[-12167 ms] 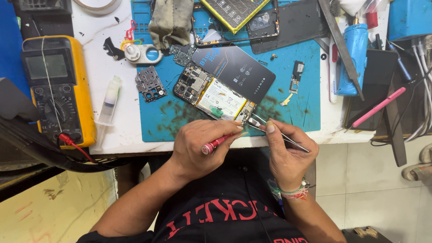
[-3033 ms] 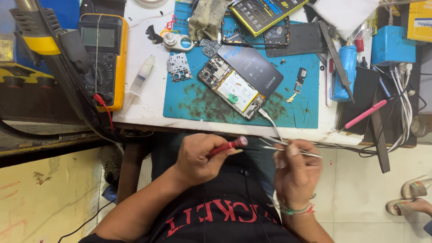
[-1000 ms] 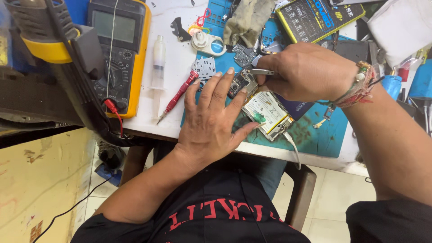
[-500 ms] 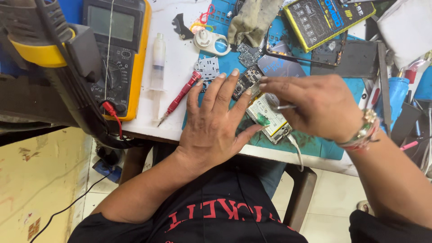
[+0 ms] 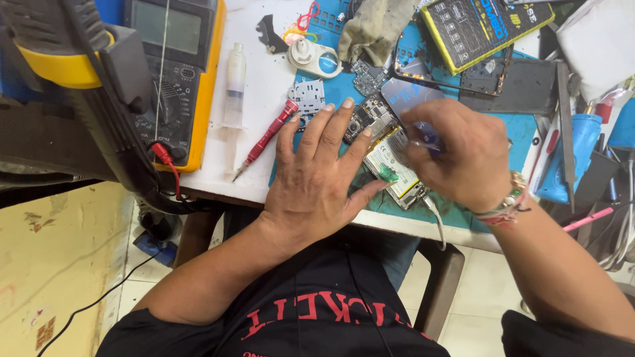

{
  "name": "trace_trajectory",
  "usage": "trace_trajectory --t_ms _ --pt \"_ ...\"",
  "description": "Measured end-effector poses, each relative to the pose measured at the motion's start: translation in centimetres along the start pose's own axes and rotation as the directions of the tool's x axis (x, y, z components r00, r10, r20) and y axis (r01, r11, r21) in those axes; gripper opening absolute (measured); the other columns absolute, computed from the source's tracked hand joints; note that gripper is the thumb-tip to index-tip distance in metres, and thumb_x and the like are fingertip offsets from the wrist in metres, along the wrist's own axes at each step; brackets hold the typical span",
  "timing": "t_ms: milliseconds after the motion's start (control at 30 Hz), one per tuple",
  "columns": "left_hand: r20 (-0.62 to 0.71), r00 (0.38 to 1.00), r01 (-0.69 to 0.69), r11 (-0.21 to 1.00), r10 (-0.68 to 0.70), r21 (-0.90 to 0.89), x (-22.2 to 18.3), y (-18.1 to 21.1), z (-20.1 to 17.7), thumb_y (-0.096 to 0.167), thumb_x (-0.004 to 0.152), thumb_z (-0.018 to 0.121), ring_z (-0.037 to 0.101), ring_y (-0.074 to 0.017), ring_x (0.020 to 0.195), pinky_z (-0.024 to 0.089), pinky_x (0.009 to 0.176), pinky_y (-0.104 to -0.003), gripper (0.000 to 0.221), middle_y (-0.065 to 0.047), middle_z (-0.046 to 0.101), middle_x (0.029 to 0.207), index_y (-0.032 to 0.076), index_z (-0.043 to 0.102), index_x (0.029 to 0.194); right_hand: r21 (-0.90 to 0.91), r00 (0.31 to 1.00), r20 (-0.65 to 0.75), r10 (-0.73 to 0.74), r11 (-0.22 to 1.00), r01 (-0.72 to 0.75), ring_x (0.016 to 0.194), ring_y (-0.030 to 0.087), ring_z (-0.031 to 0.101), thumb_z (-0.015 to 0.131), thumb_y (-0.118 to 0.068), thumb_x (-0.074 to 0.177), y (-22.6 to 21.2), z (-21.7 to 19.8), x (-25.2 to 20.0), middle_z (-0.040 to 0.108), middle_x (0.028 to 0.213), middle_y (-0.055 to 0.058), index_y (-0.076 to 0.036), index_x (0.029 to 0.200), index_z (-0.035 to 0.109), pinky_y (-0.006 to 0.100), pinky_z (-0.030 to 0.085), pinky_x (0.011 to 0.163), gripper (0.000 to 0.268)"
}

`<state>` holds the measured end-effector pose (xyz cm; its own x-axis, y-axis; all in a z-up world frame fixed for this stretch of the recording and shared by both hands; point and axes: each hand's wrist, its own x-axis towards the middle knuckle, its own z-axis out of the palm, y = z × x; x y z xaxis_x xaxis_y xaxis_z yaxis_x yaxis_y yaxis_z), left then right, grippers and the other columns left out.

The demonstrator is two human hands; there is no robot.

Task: The person uses a screwdriver and tweezers to disassemble and manipulate internal components of a mobile phone on a workbench, handling a small circuit board and the phone's battery area.

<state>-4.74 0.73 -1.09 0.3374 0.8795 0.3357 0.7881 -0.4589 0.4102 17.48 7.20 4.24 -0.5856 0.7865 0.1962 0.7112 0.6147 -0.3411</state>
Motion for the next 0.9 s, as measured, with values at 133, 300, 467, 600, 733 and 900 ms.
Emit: trace_trajectory --t_ms 133,300,467,600,733,900 --pt "-0.008 1.0 -0.008 1.0 0.008 0.005 0.0 0.0 0.0 0.058 0.095 0.072 0.038 -0.0324 0.142 0.021 0.12 -0.053 0.065 -0.021 0.044 0.156 0.01 0.067 0.139 0.038 0.986 -0.051 0.157 0.987 -0.155 0.067 0.02 0.069 0.087 -0.014 0.089 -1.1 1.1 0.5 0.074 0.102 0.008 -0.005 0.114 0.066 0.032 0.052 0.061 0.033" --pt "0.006 1.0 0.002 1.0 -0.002 -0.009 0.0 -0.1 0.0 0.058 0.094 0.071 0.038 -0.0328 0.142 0.022 0.12 -0.055 0.065 -0.021 0.044 0.156 0.009 0.067 0.137 0.092 0.971 -0.091 0.221 0.973 -0.213 0.068 0.017 0.071 0.083 -0.012 0.096 -1.3 1.5 0.5 0.076 0.102 0.007 -0.005 0.116 0.065 0.029 0.054 0.064 0.028" --pt "0.018 1.0 -0.001 1.0 0.002 -0.011 -0.1 -0.2 0.1 0.057 0.095 0.07 0.038 -0.033 0.142 0.022 0.119 -0.056 0.064 -0.022 0.044 0.156 0.009 0.067 0.138 0.171 0.943 -0.065 0.326 0.935 -0.312 0.067 0.011 0.068 0.083 -0.005 0.096 -0.7 1.9 0.0 0.077 0.099 0.007 -0.002 0.115 0.065 0.027 0.051 0.062 0.026" --pt "0.013 1.0 -0.003 1.0 0.003 -0.011 -0.1 -0.2 0.2 0.057 0.096 0.07 0.038 -0.0332 0.143 0.022 0.12 -0.057 0.065 -0.021 0.044 0.156 0.008 0.067 0.138 0.311 0.91 -0.019 0.413 0.868 -0.387 0.069 0.006 0.061 0.08 -0.001 0.098 -0.3 2.1 0.0 0.077 0.101 0.006 0.0 0.118 0.064 0.023 0.05 0.063 0.026" --pt "0.033 0.999 -0.002 1.0 0.003 -0.021 0.2 0.2 0.3 0.06 0.094 0.069 0.034 -0.0345 0.146 0.021 0.12 -0.06 0.069 -0.021 0.04 0.158 0.008 0.065 0.139 0.343 0.883 0.004 0.469 0.829 -0.442 0.069 0.003 0.059 0.079 0.001 0.097 0.1 2.0 -0.1 0.076 0.099 0.006 0.002 0.119 0.063 0.021 0.048 0.061 0.027" --pt "0.076 0.997 -0.018 0.996 0.025 -0.092 1.4 1.4 1.5 0.063 0.093 0.067 0.027 -0.0365 0.151 0.018 0.122 -0.065 0.076 -0.023 0.03 0.164 0.007 0.061 0.144 0.461 0.886 0.025 0.463 0.781 -0.422 0.076 0.002 0.059 0.078 0.002 0.096 0.4 1.7 0.4 0.072 0.098 0.006 0.003 0.117 0.062 0.02 0.049 0.064 0.026"
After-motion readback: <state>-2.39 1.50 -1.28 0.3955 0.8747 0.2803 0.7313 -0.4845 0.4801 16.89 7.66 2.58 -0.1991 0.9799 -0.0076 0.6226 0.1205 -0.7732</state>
